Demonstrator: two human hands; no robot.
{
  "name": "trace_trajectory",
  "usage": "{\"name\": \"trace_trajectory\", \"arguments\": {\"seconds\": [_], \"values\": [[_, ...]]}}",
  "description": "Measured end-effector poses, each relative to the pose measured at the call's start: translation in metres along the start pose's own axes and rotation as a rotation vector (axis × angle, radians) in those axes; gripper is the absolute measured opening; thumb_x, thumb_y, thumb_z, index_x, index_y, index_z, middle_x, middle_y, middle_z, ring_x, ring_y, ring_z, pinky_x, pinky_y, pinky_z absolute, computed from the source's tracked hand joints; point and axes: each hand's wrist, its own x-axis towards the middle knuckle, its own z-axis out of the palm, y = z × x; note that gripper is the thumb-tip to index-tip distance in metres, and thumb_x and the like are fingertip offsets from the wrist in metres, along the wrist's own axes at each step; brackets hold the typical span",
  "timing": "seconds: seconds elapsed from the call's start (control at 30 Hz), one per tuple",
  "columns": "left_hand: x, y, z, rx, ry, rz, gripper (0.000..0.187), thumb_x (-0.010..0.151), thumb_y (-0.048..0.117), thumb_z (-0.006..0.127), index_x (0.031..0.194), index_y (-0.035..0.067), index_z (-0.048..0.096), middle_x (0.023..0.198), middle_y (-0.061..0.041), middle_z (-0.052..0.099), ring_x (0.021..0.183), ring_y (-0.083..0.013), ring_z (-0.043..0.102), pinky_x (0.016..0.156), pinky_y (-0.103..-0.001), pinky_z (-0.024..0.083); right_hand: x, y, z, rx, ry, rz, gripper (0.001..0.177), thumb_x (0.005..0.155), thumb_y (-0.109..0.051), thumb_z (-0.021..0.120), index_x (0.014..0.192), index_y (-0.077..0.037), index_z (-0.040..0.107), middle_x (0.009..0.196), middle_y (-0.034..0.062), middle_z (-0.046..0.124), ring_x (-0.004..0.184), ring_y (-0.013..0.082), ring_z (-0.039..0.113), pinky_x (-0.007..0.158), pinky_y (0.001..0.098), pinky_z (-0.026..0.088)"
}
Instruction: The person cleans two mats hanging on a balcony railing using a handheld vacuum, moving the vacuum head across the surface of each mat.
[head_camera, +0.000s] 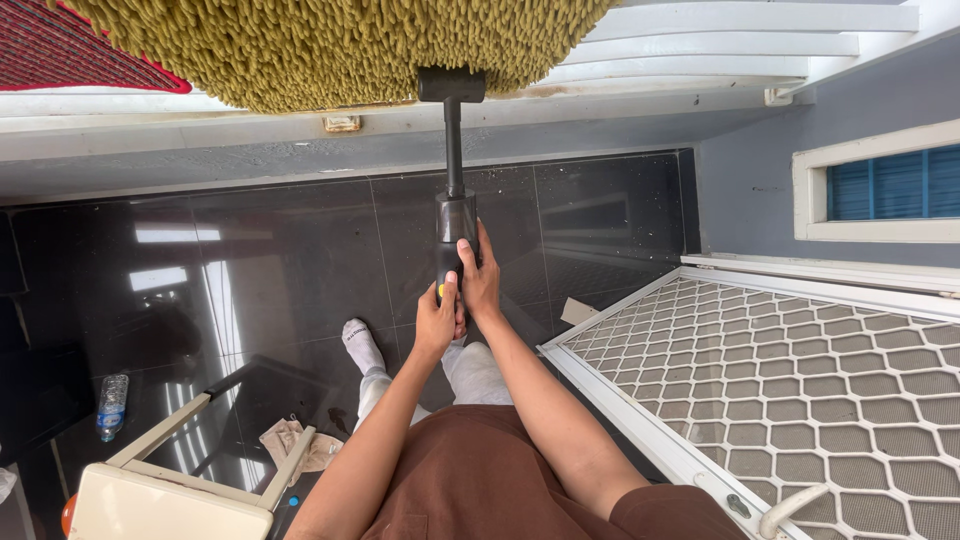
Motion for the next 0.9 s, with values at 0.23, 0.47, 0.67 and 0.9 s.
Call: {"name": "trace_trajectory", "arguments": {"seconds": [0.23,0.47,0.67,0.9], "values": [[0.012,-0.004,0.0,-0.023,0.022,-0.092,0.047,0.105,0.047,0.049,0.082,0.006,0.047,0.051,-0.001,0.043,0.035,-0.0101,0.039,0.032,-0.029,0.032,0.006,0.004,-0.003,-0.066,-0.012,0.138,0.076,0.093,-0.055,0.054,0.154,-0.01,0.045,0.128,0.0227,0.07,0.113,0.0322,0.072,0.096,0.0385,0.053],[0.022,-0.002,-0.002,0.014,0.012,-0.143,0.049,0.103,0.052,0.051,0.083,0.007,0.047,0.053,-0.001,0.043,0.037,-0.0107,0.04,0.034,-0.03,0.034,0.016,0.016,0.0,-0.059,-0.015,0.078,0.075,0.094,-0.058,0.053,0.153,-0.011,0.047,0.133,0.0223,0.067,0.119,0.0331,0.067,0.098,0.039,0.051],[0.025,0.005,-0.006,-0.032,-0.01,-0.196,0.048,0.103,0.052,0.052,0.083,0.008,0.046,0.055,-0.001,0.043,0.038,-0.0101,0.039,0.036,-0.029,0.034,0.022,0.028,0.004,-0.124,-0.004,0.085,0.074,0.096,-0.059,0.056,0.153,-0.011,0.049,0.123,0.0223,0.07,0.111,0.0327,0.069,0.094,0.04,0.052],[0.012,0.018,0.005,0.045,0.081,-0.149,0.049,0.102,0.05,0.055,0.08,0.007,0.048,0.054,-0.001,0.044,0.038,-0.0099,0.039,0.034,-0.029,0.032,0.012,0.02,-0.003,-0.1,0.01,0.146,0.072,0.093,-0.058,0.056,0.149,-0.014,0.055,0.112,0.0177,0.075,0.098,0.0229,0.072,0.086,0.0364,0.054]]}}
